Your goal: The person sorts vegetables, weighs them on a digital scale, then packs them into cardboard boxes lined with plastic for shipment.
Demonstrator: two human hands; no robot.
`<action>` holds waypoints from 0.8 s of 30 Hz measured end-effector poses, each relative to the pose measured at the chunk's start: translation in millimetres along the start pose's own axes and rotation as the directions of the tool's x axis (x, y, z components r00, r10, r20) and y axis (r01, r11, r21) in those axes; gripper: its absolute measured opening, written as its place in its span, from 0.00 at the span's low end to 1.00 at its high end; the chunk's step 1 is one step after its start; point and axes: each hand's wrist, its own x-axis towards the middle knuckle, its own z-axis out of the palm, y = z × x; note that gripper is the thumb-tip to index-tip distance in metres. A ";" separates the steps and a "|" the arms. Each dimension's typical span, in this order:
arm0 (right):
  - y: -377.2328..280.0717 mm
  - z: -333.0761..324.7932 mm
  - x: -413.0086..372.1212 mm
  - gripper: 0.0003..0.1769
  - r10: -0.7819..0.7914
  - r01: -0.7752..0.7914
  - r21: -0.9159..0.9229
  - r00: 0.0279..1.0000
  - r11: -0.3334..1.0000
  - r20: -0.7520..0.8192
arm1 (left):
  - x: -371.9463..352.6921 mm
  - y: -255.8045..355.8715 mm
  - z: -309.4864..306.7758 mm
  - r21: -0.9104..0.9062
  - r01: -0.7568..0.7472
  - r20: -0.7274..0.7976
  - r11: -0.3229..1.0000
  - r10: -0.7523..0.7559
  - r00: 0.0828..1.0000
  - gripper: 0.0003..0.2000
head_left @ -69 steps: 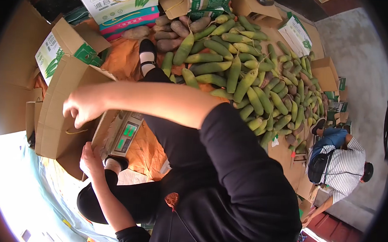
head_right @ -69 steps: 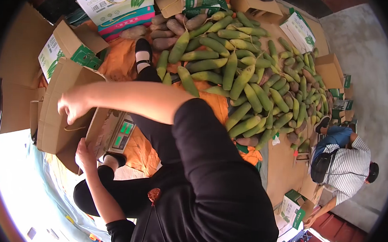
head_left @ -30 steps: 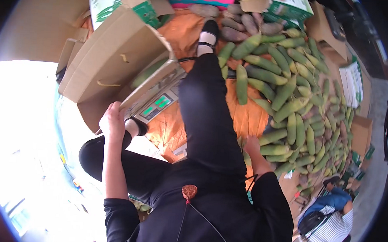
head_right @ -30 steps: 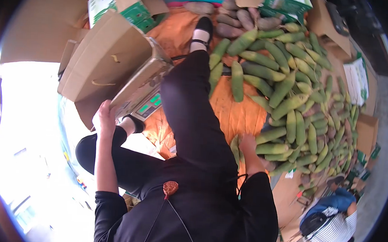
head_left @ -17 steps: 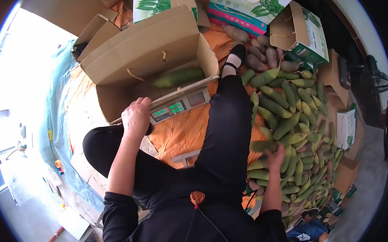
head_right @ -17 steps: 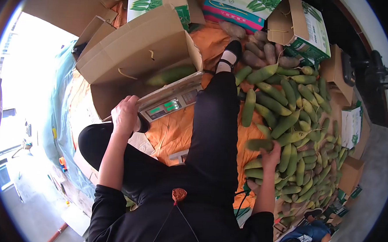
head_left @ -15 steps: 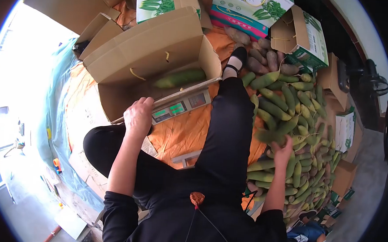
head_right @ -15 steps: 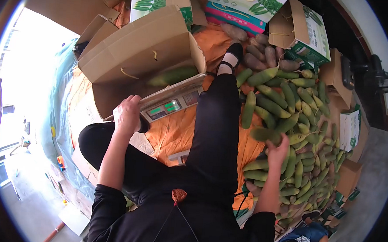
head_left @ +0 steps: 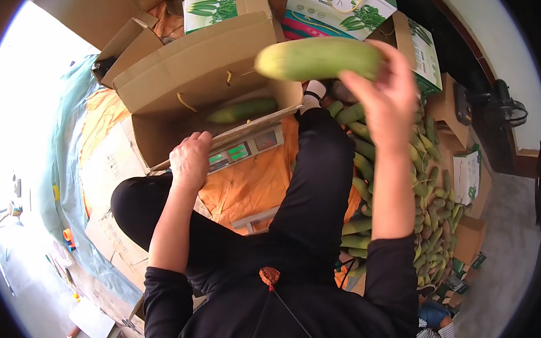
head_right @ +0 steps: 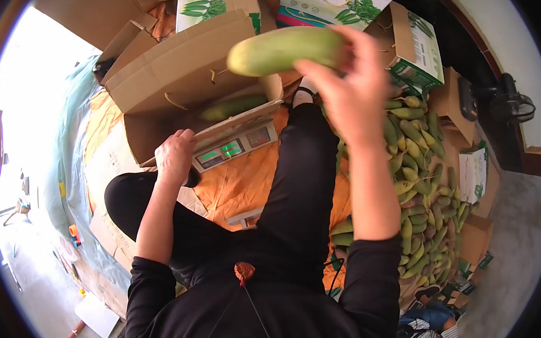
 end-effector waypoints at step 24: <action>141.2 -108.0 -36.8 0.17 0.220 -0.283 -0.492 0.958 0.823 -0.183 | 2.5 2.1 2.5 0.044 -0.033 -0.007 0.999 0.033 0.999 0.05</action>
